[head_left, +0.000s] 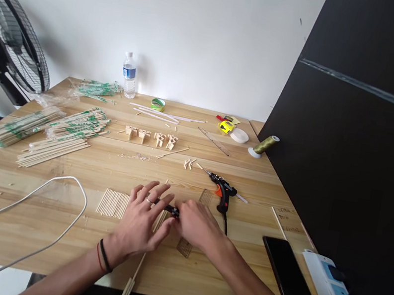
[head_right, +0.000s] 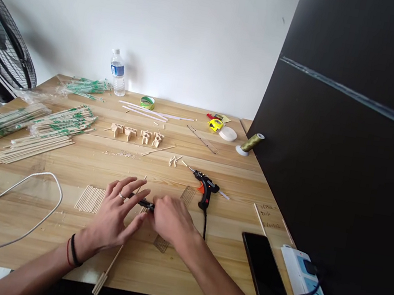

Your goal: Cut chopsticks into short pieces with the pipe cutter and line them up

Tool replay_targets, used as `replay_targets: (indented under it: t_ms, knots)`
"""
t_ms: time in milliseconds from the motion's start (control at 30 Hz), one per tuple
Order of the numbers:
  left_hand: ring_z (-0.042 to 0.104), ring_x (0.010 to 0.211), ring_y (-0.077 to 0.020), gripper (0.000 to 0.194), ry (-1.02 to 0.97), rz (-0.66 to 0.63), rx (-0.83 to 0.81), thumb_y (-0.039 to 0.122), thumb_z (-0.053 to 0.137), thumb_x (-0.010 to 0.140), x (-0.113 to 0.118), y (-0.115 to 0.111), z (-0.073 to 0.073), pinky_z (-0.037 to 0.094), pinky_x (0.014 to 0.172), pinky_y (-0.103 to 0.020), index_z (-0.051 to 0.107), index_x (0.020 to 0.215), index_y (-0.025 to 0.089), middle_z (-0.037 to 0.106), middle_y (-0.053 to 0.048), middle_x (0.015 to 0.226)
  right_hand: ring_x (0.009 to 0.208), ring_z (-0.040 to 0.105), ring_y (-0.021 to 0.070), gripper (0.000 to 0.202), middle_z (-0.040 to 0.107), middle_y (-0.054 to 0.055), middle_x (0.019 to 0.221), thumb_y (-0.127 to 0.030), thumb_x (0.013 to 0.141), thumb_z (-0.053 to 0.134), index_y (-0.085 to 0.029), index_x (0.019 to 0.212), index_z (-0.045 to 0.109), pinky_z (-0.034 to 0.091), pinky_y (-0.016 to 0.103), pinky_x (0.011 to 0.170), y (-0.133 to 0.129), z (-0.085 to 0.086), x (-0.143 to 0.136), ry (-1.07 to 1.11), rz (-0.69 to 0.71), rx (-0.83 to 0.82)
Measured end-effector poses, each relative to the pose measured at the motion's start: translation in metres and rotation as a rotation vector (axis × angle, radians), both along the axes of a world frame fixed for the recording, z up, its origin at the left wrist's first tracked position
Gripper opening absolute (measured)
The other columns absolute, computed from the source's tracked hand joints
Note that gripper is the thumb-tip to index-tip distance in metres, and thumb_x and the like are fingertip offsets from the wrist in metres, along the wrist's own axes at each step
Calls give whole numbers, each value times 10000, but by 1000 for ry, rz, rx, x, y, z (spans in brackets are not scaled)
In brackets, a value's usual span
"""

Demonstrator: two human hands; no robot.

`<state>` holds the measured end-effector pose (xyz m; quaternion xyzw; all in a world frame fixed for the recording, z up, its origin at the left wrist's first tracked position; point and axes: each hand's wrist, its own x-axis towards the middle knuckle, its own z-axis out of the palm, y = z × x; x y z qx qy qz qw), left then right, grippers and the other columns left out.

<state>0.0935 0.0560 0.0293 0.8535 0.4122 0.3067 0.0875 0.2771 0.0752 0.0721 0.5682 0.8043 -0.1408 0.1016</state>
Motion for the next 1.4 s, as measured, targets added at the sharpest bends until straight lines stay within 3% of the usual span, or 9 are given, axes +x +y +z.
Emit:
replay_targets:
  t_ms: [200,400,667,833,967,1033,1200,1300,1400]
  knots:
    - [591,1179,-356,288,87,-1,51,327,559,971,6,12,-14,419,1032,-523,660,1167,141,688,-174,1251,883,791,347,245,805,214,952,-189,898,596,-127,1042,785,540,340,731,4,1,-12,-37,24,-15]
    - [628,946,-308,210,113,-51,76,313,539,972,9,22,-19,522,898,-459,662,1005,147,695,-150,1005,909,787,380,244,799,239,935,-175,910,584,-99,991,801,553,367,736,7,-8,-9,-58,13,1]
    - [635,1036,-336,297,75,-73,53,354,593,957,3,31,-27,530,952,-504,608,1165,142,678,-164,1087,956,779,386,287,793,248,964,-280,963,599,-88,1025,802,546,373,796,9,-17,-3,-83,2,48]
    - [611,1136,-322,321,-21,-20,10,304,524,1007,-19,42,-16,501,1011,-507,515,1296,165,643,-156,1208,949,776,395,253,793,246,952,-247,942,615,-85,1006,799,534,402,817,10,-21,8,-64,-22,69]
    - [623,1058,-281,214,-103,21,-24,181,470,982,-36,44,2,522,947,-456,529,1188,183,641,-118,1116,881,779,342,244,802,188,912,-293,967,597,-137,980,784,526,358,753,7,-22,19,2,-100,98]
    - [626,1024,-261,218,-117,-67,-61,134,484,927,-37,36,9,533,920,-418,542,1128,193,645,-99,1071,739,753,269,305,782,102,793,-383,1007,552,-170,962,765,510,307,661,3,-25,19,230,-181,69]
    - [629,959,-262,273,-90,-364,-206,78,526,822,-19,7,15,539,917,-429,570,1064,198,658,-91,1003,440,485,140,422,526,-55,494,-597,927,639,-186,898,731,402,258,474,-8,-44,0,1219,-470,-165]
    - [639,1113,-280,420,-87,-470,-262,53,537,796,-16,-1,19,529,1010,-442,581,1187,198,676,-119,1143,467,461,116,426,523,-44,507,-574,847,760,-179,713,674,375,248,476,-13,-52,-8,1430,-565,-178]
    - [553,1338,-269,621,-48,-513,-304,58,557,831,-29,7,24,469,1136,-440,485,1426,220,582,-138,1440,466,486,115,428,556,-34,536,-575,777,827,-167,762,701,377,244,460,-17,-52,-3,1544,-727,-115]
